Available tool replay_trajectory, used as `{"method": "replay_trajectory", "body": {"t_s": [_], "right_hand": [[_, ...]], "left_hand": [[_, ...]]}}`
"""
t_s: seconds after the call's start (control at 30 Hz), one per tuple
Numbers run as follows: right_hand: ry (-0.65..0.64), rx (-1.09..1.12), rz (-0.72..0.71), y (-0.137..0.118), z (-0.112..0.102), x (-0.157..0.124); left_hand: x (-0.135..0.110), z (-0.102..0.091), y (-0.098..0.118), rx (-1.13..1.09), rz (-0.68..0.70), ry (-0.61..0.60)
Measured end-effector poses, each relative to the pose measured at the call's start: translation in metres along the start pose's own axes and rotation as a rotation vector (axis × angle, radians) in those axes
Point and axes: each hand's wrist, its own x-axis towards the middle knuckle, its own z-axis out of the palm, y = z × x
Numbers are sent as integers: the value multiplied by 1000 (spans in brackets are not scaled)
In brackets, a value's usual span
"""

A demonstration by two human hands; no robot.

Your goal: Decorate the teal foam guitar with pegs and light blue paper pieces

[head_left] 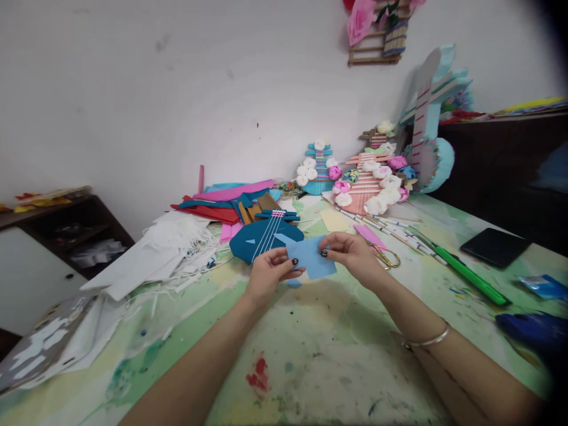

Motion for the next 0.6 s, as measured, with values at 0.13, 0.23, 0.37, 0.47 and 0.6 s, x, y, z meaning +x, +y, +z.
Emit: {"method": "replay_trajectory", "body": {"t_s": [0.13, 0.23, 0.37, 0.47, 0.6], "right_hand": [[129, -625, 106, 2, -16, 4], [288, -973, 306, 9, -45, 6], [342, -1185, 570, 26, -82, 6], [275, -1253, 656, 35, -98, 7], [219, -1290, 674, 37, -106, 9]], "left_hand": [[0, -2, 2, 19, -12, 6], [1, -5, 4, 8, 34, 34], [4, -7, 4, 12, 46, 55], [5, -7, 3, 2, 53, 49], [5, -5, 4, -69, 36, 2]]}}
